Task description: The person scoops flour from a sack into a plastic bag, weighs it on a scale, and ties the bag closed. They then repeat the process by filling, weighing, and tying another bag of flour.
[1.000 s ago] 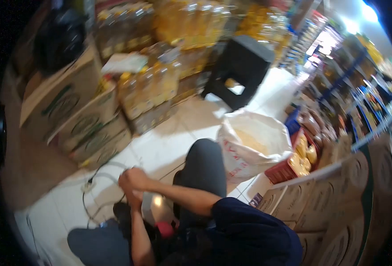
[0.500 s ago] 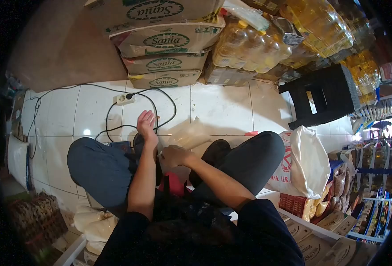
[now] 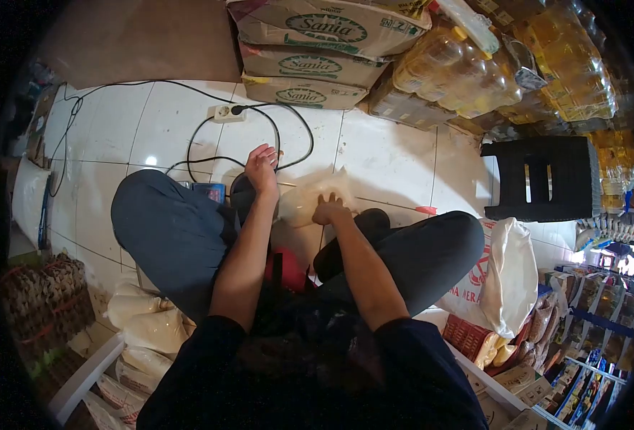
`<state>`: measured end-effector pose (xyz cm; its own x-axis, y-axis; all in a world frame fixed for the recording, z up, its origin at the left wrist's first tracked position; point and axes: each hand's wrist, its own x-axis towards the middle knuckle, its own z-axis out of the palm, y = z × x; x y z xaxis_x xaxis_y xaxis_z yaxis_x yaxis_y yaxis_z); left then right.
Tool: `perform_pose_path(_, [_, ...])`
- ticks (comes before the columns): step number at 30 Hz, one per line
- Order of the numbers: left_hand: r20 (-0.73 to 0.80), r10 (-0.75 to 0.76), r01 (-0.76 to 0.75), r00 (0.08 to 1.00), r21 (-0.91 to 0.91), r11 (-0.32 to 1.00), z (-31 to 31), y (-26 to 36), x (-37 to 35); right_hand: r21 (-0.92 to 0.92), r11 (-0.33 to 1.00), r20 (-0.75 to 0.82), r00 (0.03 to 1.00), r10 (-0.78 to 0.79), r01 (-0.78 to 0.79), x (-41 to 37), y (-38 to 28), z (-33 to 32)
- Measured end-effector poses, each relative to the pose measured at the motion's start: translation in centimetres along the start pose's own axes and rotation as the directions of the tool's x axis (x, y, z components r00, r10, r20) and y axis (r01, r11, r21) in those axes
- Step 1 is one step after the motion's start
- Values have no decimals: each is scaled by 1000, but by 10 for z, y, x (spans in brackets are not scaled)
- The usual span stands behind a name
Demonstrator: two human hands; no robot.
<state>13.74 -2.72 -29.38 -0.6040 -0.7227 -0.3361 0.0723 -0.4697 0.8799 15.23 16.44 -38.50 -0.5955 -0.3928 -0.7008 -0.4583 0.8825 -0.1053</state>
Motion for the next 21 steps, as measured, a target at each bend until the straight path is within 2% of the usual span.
perform_pose_path(1, [0, 0, 0, 1000, -6, 1000, 0, 1, -1, -3, 999, -41, 998, 36, -36, 2, -1, 9])
perform_pose_path(2, [-1, -4, 4, 1000, -11, 1000, 0, 4, 1, 16, 999, -4, 999, 49, -49, 11, 2, 9])
perform_pose_path(4, [-4, -15, 14, 1000, -24, 1000, -2, 4, 3, 69, 990, 128, 985, 117, -126, 2, -4, -15])
perform_pose_path(6, [-22, -8, 7, 1000, -33, 999, -2, 4, 6, 120, 960, 314, 927, 205, -253, -41, -34, -81])
perform_pose_path(9, [-34, -5, 4, 999, -45, 999, -5, 9, 3, 219, 945, 403, 904, 141, -245, -46, -64, -92])
perform_pose_path(12, [-47, 1, -3, 999, -35, 999, -4, 11, 2, 130, 989, 145, 988, 56, -75, -50, -75, -36])
perform_pose_path(13, [-47, 8, -9, 999, -26, 1000, -3, 8, 3, 18, 999, 107, 994, 26, -28, -48, -70, -25])
perform_pose_path(16, [-12, 10, -10, 1000, 1, 1000, -2, 0, 5, 52, 999, 110, 994, -17, 12, -44, -63, -28])
perform_pose_path(18, [9, 18, -18, 1000, 19, 1000, 0, -3, 6, 92, 992, 375, 926, 43, -84, -27, -68, -74])
perform_pose_path(20, [4, 31, -31, 1000, 46, 998, -1, -4, 5, 120, 990, 318, 948, 34, -76, -28, -73, -93])
perform_pose_path(21, [4, 32, -32, 999, 36, 999, -3, -5, 5, 130, 991, 122, 993, 1, -17, -32, -73, -87])
